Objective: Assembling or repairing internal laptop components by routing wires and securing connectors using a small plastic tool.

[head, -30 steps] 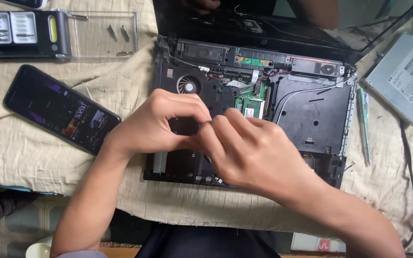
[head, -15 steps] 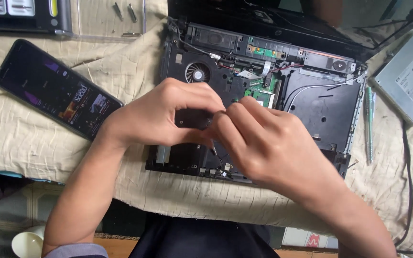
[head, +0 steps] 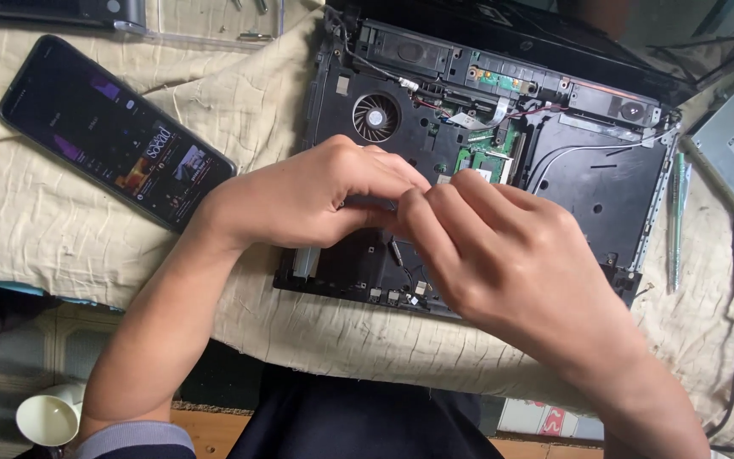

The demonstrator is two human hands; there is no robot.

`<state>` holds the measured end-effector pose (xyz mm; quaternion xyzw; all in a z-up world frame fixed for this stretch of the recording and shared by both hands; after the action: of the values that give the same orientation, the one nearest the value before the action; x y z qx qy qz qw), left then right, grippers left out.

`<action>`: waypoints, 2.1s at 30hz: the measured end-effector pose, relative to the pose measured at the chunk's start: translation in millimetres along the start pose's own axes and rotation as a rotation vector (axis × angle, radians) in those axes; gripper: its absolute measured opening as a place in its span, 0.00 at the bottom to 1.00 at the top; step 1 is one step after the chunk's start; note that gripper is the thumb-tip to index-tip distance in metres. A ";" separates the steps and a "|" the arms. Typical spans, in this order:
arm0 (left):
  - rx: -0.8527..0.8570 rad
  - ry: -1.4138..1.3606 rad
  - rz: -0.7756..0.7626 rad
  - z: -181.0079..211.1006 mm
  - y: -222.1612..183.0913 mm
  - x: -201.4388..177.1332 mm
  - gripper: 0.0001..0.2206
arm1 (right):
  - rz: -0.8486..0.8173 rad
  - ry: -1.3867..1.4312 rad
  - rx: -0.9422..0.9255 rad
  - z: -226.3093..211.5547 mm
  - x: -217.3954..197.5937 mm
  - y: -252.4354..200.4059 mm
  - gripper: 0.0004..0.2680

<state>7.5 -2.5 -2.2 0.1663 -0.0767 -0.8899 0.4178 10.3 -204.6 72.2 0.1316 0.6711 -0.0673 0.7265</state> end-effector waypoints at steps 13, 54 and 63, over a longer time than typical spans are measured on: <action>0.140 0.071 0.093 -6.9 -1.8 -4.3 0.08 | -0.042 -0.067 0.134 -3.6 -3.9 4.2 0.06; 0.213 0.114 0.129 -12.1 -3.9 0.2 0.06 | -0.061 -0.083 0.204 -14.0 -6.7 2.0 0.12; 0.028 0.009 -0.003 -4.1 -3.4 0.6 0.04 | -0.165 -0.048 0.122 -0.5 0.9 2.7 0.06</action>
<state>6.2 -0.8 -7.2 0.1761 -0.0871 -0.8886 0.4144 10.7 -201.8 71.5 0.1183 0.6567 -0.1710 0.7250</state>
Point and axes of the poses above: each hand's wrist, its own y-axis towards the middle knuckle, its own x-axis out of the palm, z = x × y, the point moved 1 cm from there along y, towards the middle knuckle, and after that the axes turned 1 degree about z, right-handed, at the moved point
